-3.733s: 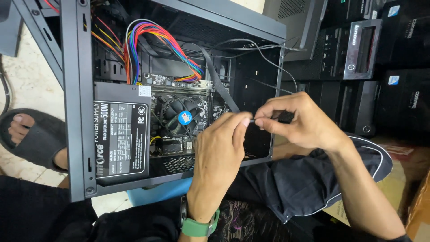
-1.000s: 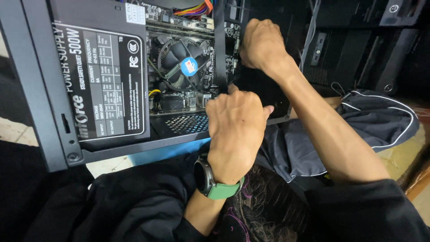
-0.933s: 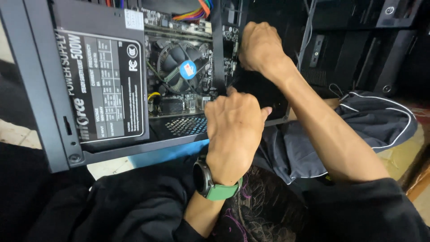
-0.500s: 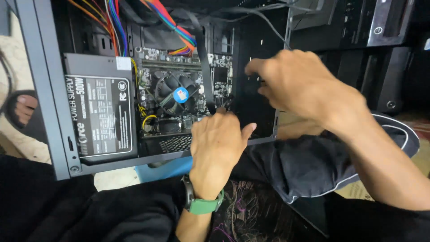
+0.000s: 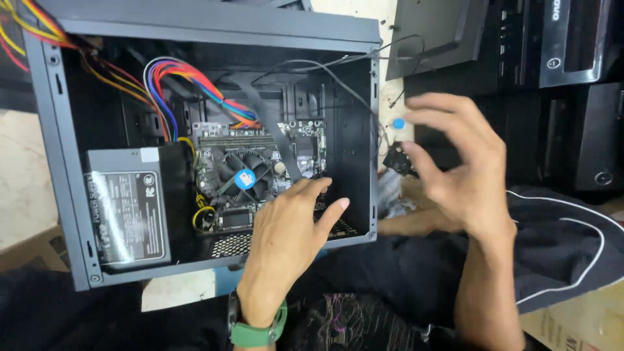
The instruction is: Routing and connecting internal power and data cables to a motherboard inside a computer chassis.
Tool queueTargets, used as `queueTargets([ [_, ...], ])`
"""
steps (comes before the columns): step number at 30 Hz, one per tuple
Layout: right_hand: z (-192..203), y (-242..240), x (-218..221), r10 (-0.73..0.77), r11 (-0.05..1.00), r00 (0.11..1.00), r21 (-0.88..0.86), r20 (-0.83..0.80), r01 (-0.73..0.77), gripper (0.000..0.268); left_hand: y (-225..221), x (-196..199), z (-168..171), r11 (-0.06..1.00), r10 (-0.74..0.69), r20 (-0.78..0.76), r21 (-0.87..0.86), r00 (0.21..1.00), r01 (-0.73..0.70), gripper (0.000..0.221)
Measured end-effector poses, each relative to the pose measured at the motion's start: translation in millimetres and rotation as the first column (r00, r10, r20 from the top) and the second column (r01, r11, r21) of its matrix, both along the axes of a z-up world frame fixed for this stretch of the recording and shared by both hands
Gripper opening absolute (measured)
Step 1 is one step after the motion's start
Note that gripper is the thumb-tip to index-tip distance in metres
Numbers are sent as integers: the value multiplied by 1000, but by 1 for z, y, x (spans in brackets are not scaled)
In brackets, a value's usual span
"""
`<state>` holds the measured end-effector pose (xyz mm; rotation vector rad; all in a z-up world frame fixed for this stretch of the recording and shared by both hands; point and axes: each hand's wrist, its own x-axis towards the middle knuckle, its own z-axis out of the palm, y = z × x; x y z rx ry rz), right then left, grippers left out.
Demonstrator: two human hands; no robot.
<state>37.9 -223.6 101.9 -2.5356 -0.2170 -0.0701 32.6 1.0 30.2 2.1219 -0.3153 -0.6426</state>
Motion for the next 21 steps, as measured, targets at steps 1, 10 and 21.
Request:
queueTargets([
  [1, -1, -7, -6, -120, 992, 990, 36, -78, 123, 46, -4, 3, 2, 1000, 4, -5, -2, 1000, -4, 41],
  [10, -71, -26, -55, -198, 886, 818, 258, -539, 385, 40, -36, 15, 20, 998, 59, 131, -2, 990, -59, 16],
  [21, -25, -49, -42, -401, 295, 766, 720, -503, 628, 40, -58, 2, 49, 879, -121, -162, -476, 979, 30, 33],
])
